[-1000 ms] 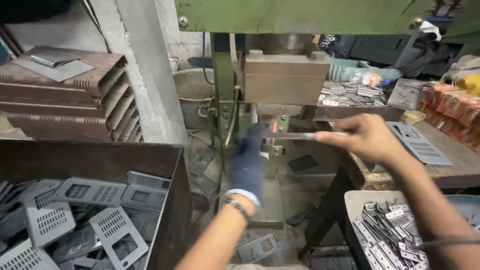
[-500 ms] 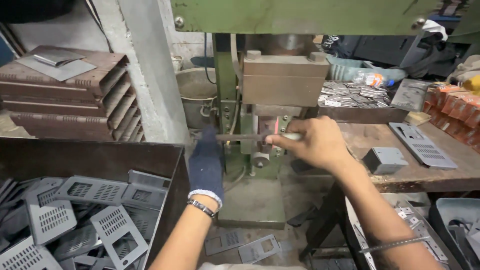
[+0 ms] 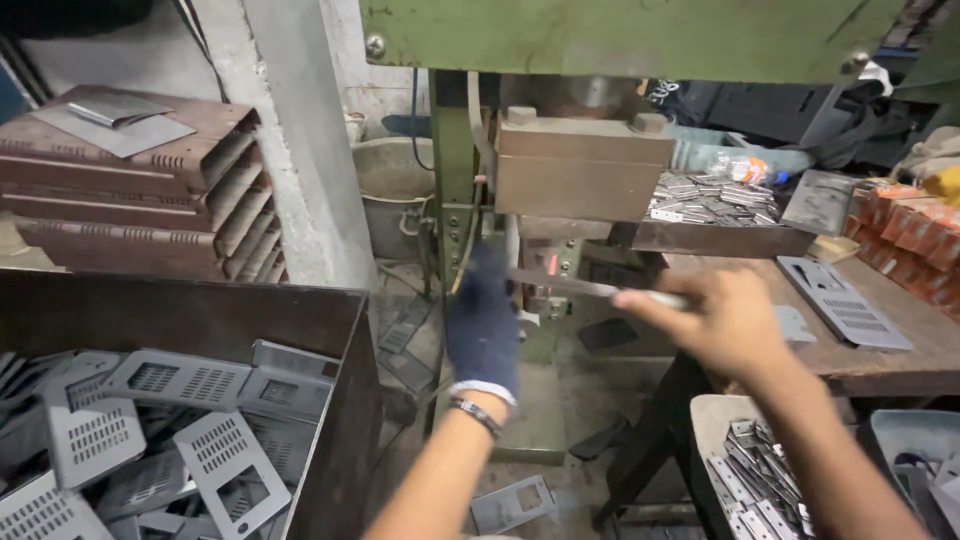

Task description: The person is using an industrial stamping press to join small metal brackets onto larger metal faceplates.

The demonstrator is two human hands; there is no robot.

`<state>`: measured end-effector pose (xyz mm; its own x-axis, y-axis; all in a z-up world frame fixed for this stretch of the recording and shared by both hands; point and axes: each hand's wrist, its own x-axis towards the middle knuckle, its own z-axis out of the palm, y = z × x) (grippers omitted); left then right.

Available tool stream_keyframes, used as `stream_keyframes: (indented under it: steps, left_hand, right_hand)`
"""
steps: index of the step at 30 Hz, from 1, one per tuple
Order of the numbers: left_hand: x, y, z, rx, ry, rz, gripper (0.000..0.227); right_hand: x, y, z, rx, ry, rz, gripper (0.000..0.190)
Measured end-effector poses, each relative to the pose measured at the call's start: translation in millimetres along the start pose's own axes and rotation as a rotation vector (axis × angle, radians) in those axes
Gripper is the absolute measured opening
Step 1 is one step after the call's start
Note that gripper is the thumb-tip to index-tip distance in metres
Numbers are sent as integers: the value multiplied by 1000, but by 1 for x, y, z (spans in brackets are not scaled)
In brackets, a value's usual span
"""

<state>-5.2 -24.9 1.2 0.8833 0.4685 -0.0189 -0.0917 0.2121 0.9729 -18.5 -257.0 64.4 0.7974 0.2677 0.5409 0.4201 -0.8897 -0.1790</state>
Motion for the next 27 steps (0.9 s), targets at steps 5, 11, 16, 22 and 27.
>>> stream_keyframes:
  steps: [5, 11, 16, 22, 27]
  left_hand:
    - [33, -1, -50, 123, 28, 120, 48]
    - [61, -41, -40, -142, -154, 542, 38]
    - [-3, 3, -4, -280, -256, 36, 32]
    - [-26, 8, -3, -193, -243, 14, 36]
    - [-59, -3, -18, -92, -90, 92, 33]
  right_hand:
    - [13, -54, 20, -39, 63, -16, 59]
    - [0, -53, 10, 22, 62, -56, 54]
    - [-33, -17, -15, 11, -128, 168, 53]
    - [-79, -12, -6, 671, -373, 306, 32]
    - [-75, -70, -6, 999, -471, 639, 33]
